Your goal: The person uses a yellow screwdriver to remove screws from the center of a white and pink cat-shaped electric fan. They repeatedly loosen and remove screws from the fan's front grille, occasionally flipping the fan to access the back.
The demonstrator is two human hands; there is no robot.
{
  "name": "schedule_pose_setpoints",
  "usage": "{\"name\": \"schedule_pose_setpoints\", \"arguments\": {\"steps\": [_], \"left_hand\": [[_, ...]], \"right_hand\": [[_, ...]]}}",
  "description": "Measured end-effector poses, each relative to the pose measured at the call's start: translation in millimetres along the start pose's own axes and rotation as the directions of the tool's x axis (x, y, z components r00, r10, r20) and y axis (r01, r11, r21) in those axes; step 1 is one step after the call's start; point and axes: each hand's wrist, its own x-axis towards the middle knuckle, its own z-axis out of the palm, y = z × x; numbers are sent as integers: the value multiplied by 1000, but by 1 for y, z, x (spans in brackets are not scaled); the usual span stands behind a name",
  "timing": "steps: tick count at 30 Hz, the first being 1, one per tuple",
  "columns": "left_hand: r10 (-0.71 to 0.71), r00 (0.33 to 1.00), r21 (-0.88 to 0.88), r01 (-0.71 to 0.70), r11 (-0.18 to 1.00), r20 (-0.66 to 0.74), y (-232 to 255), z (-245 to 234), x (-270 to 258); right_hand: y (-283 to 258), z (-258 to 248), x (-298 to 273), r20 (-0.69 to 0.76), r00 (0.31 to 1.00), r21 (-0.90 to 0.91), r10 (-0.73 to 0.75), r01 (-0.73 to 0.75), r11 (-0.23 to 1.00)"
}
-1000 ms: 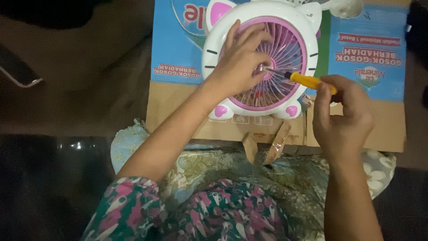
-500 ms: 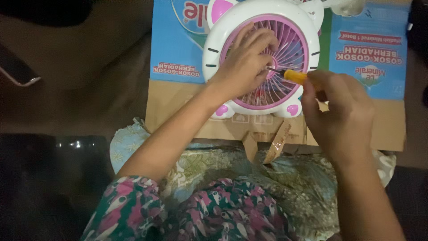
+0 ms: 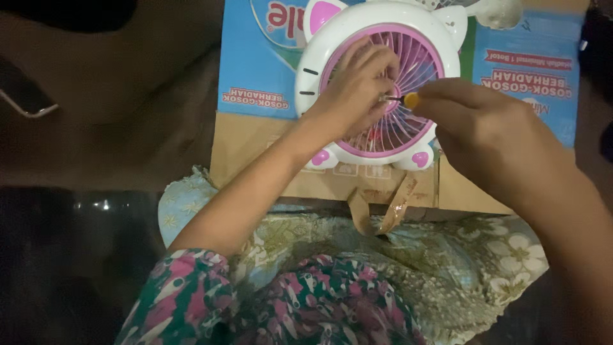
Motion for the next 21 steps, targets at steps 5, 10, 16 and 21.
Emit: {"name": "schedule_pose_setpoints", "arguments": {"steps": [5,10,16,21], "left_hand": [[-12,1000,12,12,1000,-9,0,1,0],[-12,999,44,14,999,-37,0,3,1],[-15,1000,45,15,999,-16,-1,3,0],[-19,1000,61,20,998,-13,-1,4,0]], "right_hand": [[4,9,0,40,996,87,74,-78,993],[5,18,12,88,891,-145,445,-430,891],[5,14,20,361,750,-518,554,-333,788],[9,14,13,101,992,-335,79,-41,941]]}}
